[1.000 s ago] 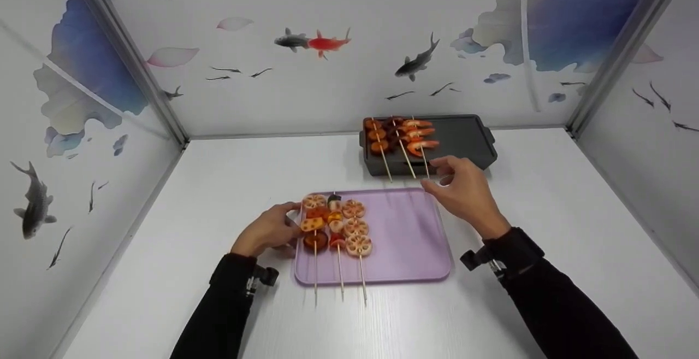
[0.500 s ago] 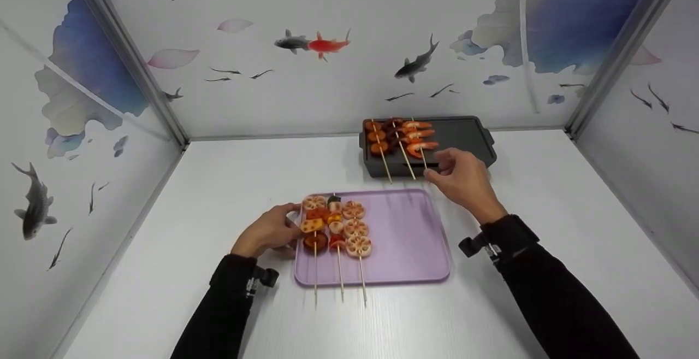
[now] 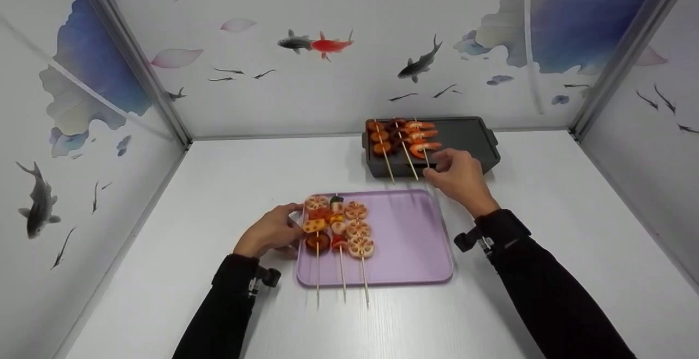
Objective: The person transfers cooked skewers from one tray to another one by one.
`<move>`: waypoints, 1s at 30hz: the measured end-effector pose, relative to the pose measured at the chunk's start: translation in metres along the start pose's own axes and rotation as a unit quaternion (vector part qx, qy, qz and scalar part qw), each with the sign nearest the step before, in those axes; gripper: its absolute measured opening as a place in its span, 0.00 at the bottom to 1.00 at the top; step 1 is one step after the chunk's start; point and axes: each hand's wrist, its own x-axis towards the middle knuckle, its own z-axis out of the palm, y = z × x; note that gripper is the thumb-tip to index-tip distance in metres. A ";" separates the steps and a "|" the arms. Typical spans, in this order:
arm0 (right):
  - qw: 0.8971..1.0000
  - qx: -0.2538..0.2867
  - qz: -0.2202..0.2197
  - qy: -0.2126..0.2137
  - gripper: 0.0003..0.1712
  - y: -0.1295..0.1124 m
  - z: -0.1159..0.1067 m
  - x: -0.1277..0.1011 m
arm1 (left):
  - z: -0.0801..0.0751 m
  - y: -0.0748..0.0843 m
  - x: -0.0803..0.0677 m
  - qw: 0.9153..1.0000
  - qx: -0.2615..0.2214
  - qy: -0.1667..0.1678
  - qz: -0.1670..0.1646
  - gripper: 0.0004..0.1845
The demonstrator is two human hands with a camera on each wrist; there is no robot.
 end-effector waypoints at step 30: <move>0.999 0.029 0.019 0.015 0.19 0.000 0.000 0.013 | 0.000 0.000 0.001 1.000 0.007 0.005 0.000 0.41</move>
